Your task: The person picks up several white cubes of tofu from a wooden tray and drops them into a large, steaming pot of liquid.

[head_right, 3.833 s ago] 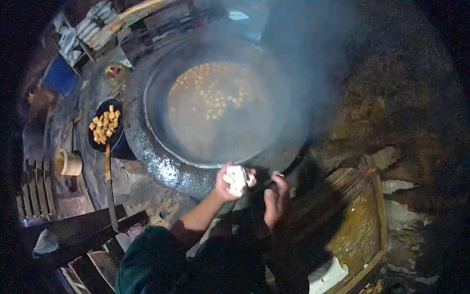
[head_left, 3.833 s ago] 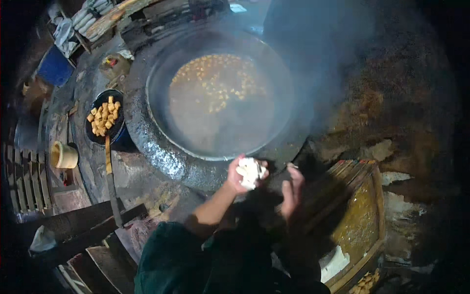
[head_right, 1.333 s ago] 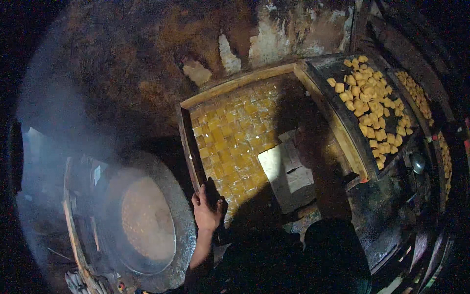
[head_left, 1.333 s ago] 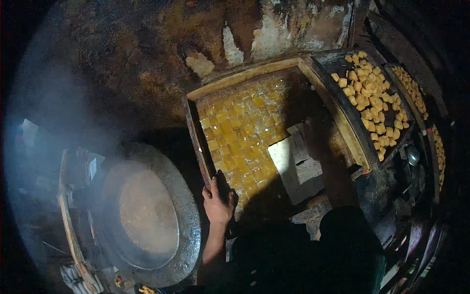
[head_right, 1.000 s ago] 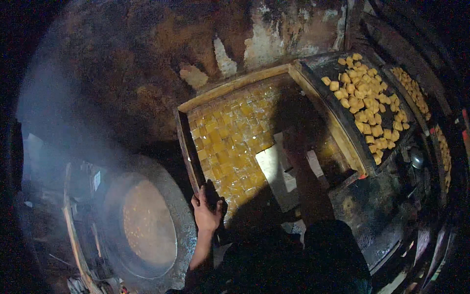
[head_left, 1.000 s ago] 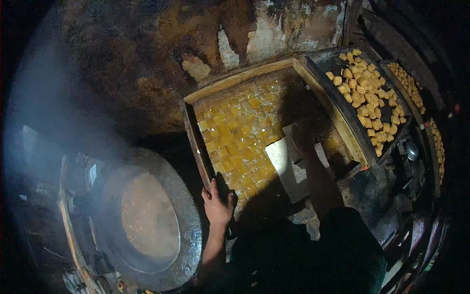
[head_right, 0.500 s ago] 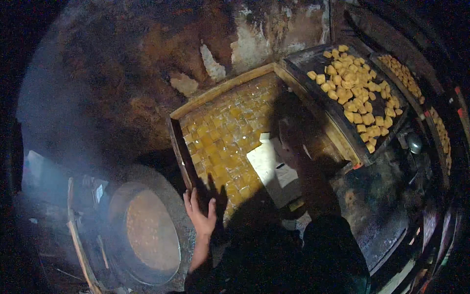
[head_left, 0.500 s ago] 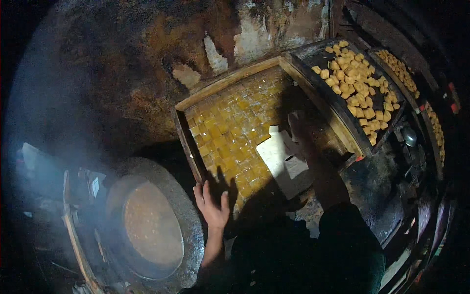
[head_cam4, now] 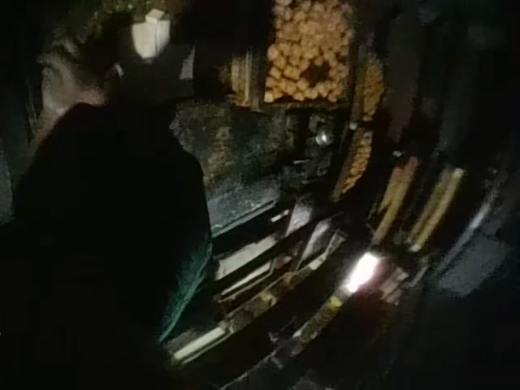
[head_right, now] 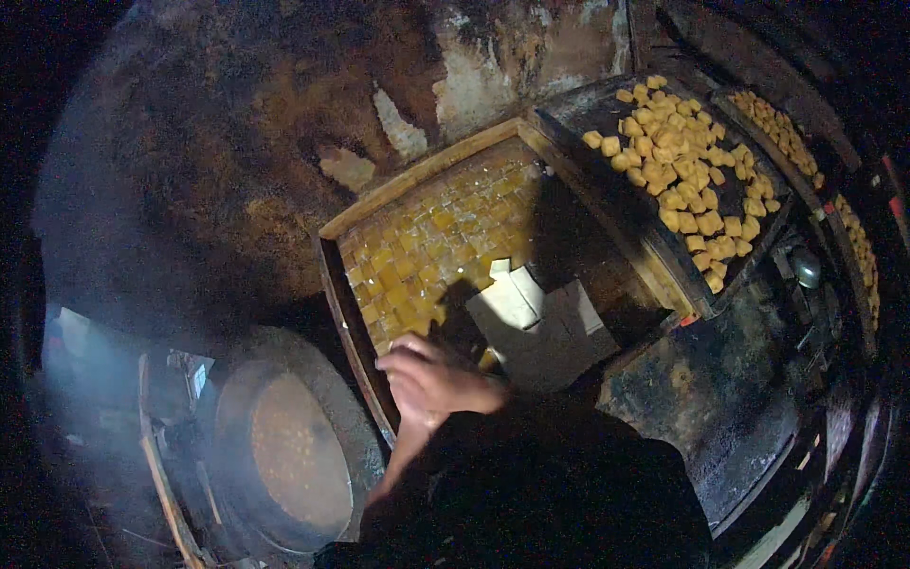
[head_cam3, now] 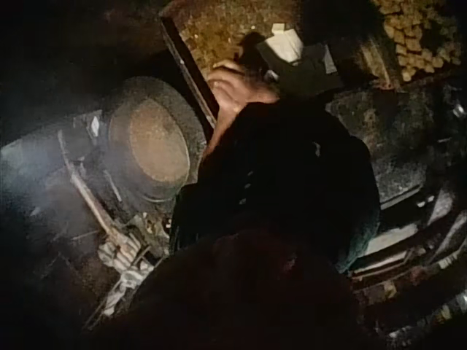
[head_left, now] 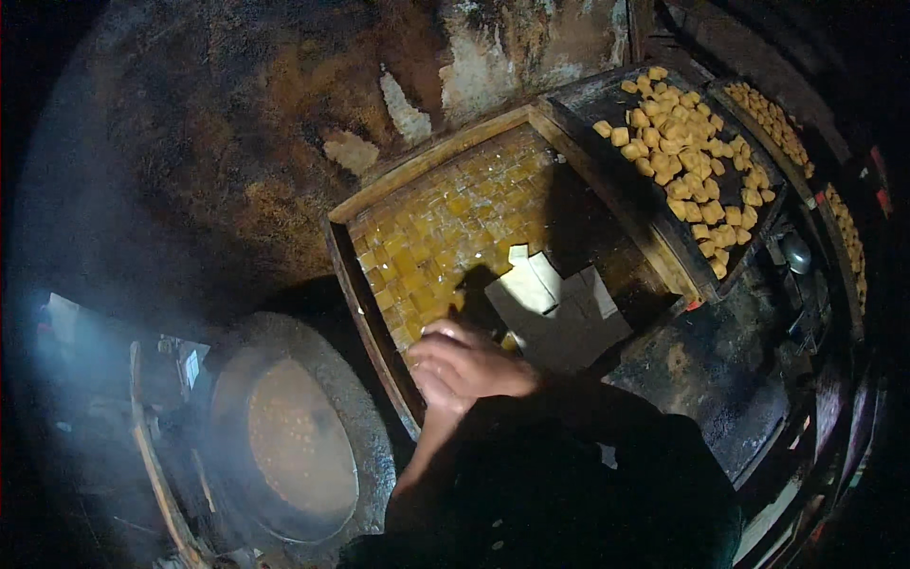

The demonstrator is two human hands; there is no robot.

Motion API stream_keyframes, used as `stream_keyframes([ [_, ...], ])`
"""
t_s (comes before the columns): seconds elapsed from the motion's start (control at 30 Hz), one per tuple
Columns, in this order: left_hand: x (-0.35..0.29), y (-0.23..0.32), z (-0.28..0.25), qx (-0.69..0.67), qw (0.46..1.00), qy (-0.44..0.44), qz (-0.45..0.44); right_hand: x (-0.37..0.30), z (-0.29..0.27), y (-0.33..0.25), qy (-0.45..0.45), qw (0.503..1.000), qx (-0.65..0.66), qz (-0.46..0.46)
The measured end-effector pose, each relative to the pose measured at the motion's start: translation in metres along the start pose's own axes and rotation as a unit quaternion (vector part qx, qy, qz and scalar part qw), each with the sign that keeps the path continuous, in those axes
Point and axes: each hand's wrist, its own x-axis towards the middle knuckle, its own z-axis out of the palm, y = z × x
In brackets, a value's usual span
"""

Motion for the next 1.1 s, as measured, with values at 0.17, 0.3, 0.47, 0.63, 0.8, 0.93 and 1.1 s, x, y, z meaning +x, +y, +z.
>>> stream_keyframes([
  [0.17, -0.033, -0.013, -0.026, -0.173, 0.969, 0.158, -0.074, -0.012, -0.009, 0.023, -0.114, 0.979, 0.158, 0.053],
  [0.3, -0.030, 0.001, -0.019, -0.283, 0.921, 0.209, -0.169, 0.006, -0.070, 0.083, 0.057, 0.967, -0.191, 0.161],
  [0.47, -0.030, -0.002, -0.013, -0.307, 0.925, 0.166, -0.150, -0.023, -0.134, 0.182, -0.079, 0.901, -0.423, 0.048],
  [0.63, -0.028, -0.018, -0.025, -0.272, 0.934, 0.158, -0.166, -0.018, -0.132, 0.193, 0.001, 0.966, -0.228, 0.121],
  [0.8, -0.032, -0.014, -0.029, -0.227, 0.920, 0.234, -0.219, -0.003, -0.060, 0.043, -0.168, 0.960, 0.112, 0.196],
  [0.93, -0.044, -0.018, -0.046, -0.231, 0.937, 0.171, -0.200, -0.007, -0.050, 0.051, -0.079, 0.970, 0.042, 0.226],
  [1.1, -0.044, -0.015, -0.034, -0.337, 0.919, 0.121, -0.164, -0.079, -0.083, 0.196, 0.160, 0.827, -0.474, 0.256],
])
